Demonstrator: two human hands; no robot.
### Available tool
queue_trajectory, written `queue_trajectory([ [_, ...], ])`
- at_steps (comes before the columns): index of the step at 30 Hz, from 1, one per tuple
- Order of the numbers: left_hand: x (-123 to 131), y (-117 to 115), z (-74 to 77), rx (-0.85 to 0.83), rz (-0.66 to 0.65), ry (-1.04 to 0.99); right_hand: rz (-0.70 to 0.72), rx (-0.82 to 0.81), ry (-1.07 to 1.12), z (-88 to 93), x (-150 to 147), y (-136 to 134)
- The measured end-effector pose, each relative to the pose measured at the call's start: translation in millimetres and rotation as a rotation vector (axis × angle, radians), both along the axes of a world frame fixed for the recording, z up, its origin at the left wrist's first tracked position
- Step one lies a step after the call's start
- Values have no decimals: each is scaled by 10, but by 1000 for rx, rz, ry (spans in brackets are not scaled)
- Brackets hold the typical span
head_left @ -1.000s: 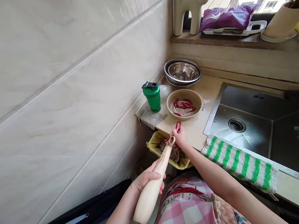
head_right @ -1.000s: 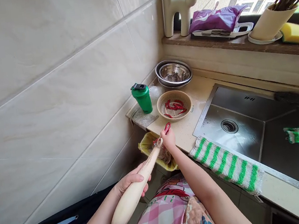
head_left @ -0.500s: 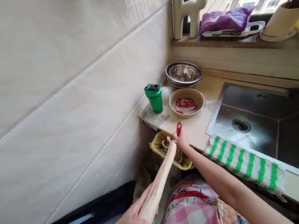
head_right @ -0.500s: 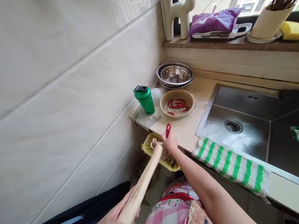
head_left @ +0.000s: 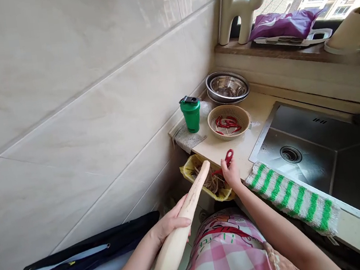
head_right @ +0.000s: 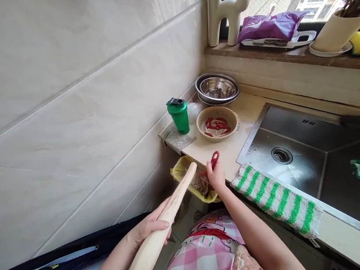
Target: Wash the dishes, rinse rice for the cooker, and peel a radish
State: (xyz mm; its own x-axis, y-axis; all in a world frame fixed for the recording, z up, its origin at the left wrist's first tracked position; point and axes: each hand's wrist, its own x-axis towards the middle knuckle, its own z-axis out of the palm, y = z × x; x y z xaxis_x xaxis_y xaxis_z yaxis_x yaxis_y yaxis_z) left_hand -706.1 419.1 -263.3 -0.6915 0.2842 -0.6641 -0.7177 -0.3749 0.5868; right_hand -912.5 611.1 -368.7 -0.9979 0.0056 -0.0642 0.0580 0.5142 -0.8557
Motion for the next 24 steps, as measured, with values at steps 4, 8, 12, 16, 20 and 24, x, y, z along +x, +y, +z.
queue_trajectory([
  [4, -384, 122, -20, 69, -46, 39, -134, -339, -112, 346, 204, -115],
  [8, -617, 275, -116, 9, -71, 11, 51, -463, -129, 621, 541, -328],
  [12, -633, 353, -214, 6, -39, 36, 38, -372, -148, 554, 605, -400],
  [16, -589, 361, -226, 75, -58, 1, -40, -220, -157, 284, 236, -355],
  [20, -560, 352, -204, 40, -10, -8, -116, -81, -146, 79, -292, -269],
  [24, -574, 348, -198, 1, -29, -14, -159, -23, -108, -2, -650, -195],
])
